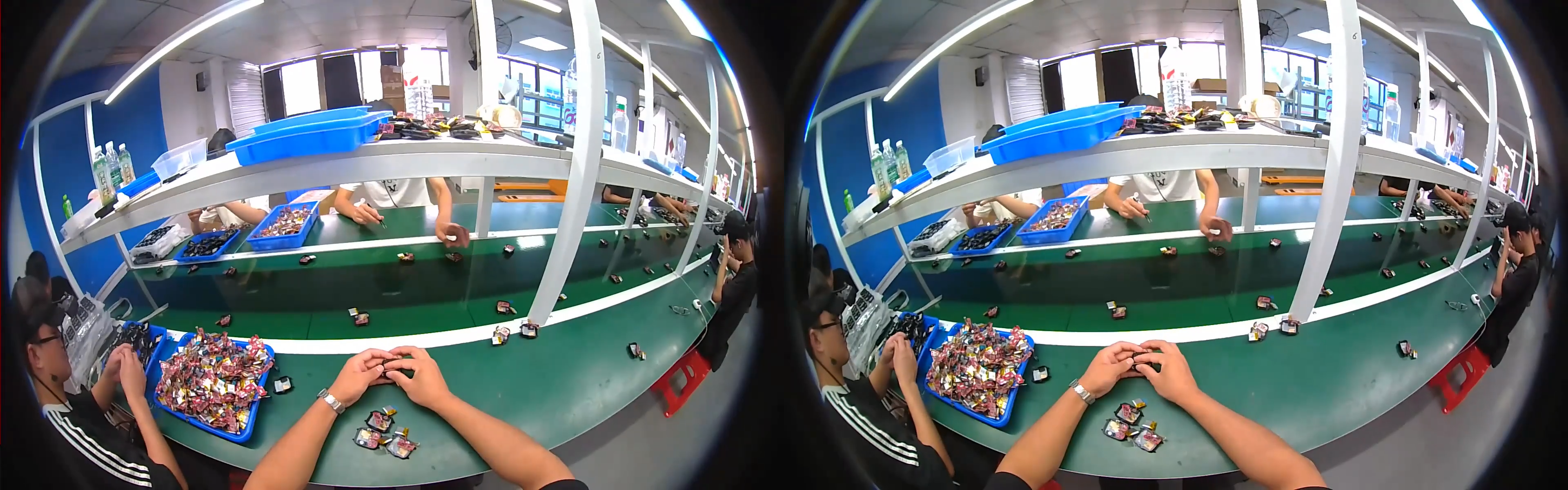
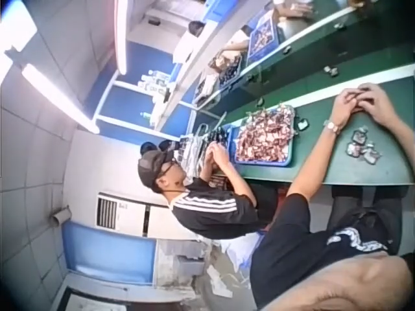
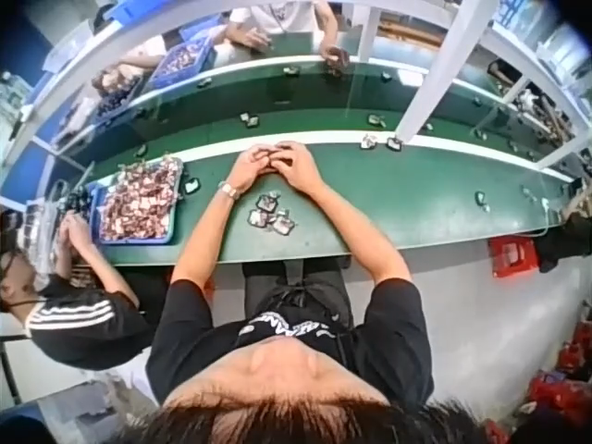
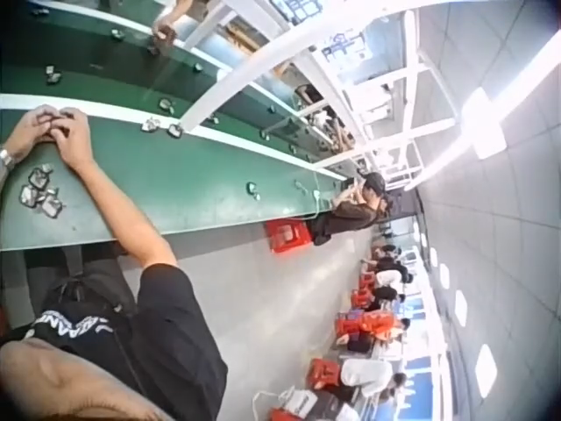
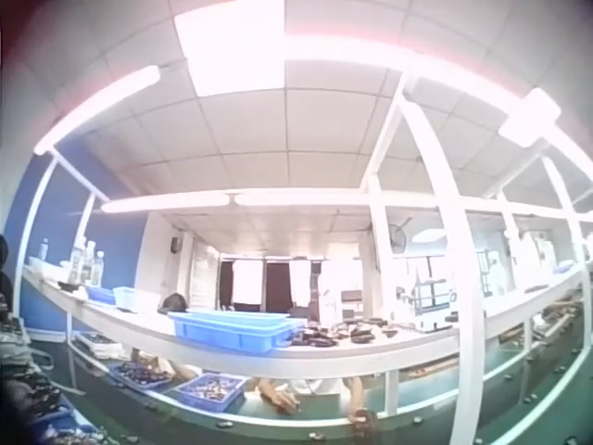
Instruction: Manually assemble or inspect small electronic components on a production line.
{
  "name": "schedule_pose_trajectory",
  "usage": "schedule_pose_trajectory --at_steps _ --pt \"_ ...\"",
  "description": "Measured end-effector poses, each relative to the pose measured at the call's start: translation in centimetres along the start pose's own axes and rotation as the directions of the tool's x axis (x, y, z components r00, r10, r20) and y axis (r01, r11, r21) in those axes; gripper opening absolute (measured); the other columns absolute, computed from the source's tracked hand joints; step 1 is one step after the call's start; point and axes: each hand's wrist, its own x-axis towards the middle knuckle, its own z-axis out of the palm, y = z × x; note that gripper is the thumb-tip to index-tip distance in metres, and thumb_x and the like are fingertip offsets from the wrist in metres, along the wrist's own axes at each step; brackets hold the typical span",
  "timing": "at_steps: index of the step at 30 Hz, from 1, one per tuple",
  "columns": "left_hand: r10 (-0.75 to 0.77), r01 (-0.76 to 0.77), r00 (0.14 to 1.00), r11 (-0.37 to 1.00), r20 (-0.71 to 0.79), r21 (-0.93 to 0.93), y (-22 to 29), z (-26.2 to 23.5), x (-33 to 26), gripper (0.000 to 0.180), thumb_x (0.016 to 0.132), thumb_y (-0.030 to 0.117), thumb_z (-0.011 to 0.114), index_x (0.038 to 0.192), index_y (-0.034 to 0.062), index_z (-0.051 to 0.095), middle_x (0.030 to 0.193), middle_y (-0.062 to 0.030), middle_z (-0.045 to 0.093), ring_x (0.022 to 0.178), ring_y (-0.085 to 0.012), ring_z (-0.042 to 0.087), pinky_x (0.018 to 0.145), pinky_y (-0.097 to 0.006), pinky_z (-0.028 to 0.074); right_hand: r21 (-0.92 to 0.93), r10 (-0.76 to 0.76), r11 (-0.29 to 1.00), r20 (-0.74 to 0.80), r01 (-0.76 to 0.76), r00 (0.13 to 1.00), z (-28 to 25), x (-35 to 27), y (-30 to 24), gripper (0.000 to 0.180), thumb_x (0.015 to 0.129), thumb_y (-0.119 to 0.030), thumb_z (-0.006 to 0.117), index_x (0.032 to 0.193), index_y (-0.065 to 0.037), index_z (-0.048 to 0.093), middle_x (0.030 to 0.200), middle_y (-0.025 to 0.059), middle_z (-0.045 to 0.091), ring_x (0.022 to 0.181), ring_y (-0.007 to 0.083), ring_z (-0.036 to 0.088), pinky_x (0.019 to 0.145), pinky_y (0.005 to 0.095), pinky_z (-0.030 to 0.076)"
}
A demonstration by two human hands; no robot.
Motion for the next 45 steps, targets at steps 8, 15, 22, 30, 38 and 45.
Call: schedule_pose_trajectory --at_steps 8,15,22,30,38,45 --pt "0.027 -0.028 1.000 0.997 -0.012 -0.065 0.4 0.2 -0.2 0.024 0.097 0.003 0.050 0.120 0.0060 0.053 0.130 -0.0108 0.058 0.113 -0.0192 0.060 0.095 -0.036 0.052 -0.073 -0.124 0.990 -0.082 0.118 0.989 0.1 0.0 -0.9 0.016 0.081 -0.011 0.070 0.097 -0.010 0.073 0.118 0.0057 0.061 0.113 0.0280 0.054 0.096 0.0395 0.046" --pt "0.048 -0.048 0.999 0.994 -0.003 -0.099 -0.1 -0.1 0.0 0.021 0.097 0.007 0.053 0.118 0.0044 0.053 0.131 -0.0118 0.057 0.114 -0.0200 0.059 0.096 -0.037 0.052 0.004 -0.065 0.998 -0.125 0.066 0.990 0.7 0.0 -0.9 0.016 0.079 -0.009 0.070 0.095 -0.011 0.073 0.121 0.0071 0.060 0.115 0.0291 0.053 0.096 0.0393 0.047" --pt "0.043 -0.044 0.999 0.985 -0.005 -0.167 0.2 0.0 -0.1 0.022 0.096 0.006 0.056 0.118 0.0039 0.053 0.130 -0.0127 0.057 0.114 -0.0204 0.060 0.097 -0.038 0.051 0.013 -0.045 0.999 -0.144 0.047 0.989 0.6 0.0 -0.7 0.016 0.078 -0.006 0.070 0.093 -0.011 0.073 0.122 0.0066 0.061 0.118 0.0289 0.052 0.098 0.0392 0.046" --pt "0.054 -0.057 0.998 0.989 -0.022 -0.135 0.0 -0.2 -0.1 0.027 0.096 0.003 0.052 0.124 0.0020 0.051 0.130 -0.0121 0.057 0.115 -0.0190 0.059 0.098 -0.035 0.051 0.069 -0.044 0.996 -0.123 0.053 0.991 1.2 0.3 -0.3 0.018 0.079 -0.007 0.069 0.096 -0.011 0.073 0.124 0.0078 0.059 0.119 0.0296 0.051 0.100 0.0397 0.044" --pt "0.049 -0.057 0.997 0.989 -0.062 -0.139 0.3 0.6 -0.1 0.028 0.096 0.007 0.056 0.123 0.0025 0.050 0.127 -0.0127 0.059 0.113 -0.0205 0.060 0.095 -0.036 0.053 -0.034 -0.125 0.992 -0.108 0.122 0.986 0.5 0.5 -0.5 0.018 0.082 -0.005 0.068 0.099 -0.009 0.071 0.130 0.0099 0.055 0.114 0.0273 0.054 0.092 0.0356 0.050" --pt "0.004 -0.009 0.998 0.996 -0.062 -0.091 0.6 0.7 -0.2 0.027 0.099 0.003 0.047 0.126 0.0023 0.050 0.119 -0.0110 0.062 0.110 -0.0175 0.062 0.094 -0.033 0.054 -0.117 -0.184 0.980 -0.209 0.162 0.961 0.1 0.9 -0.9 0.014 0.076 -0.004 0.071 0.090 -0.007 0.068 0.101 0.0068 0.061 0.095 0.0254 0.060 0.078 0.0353 0.053"
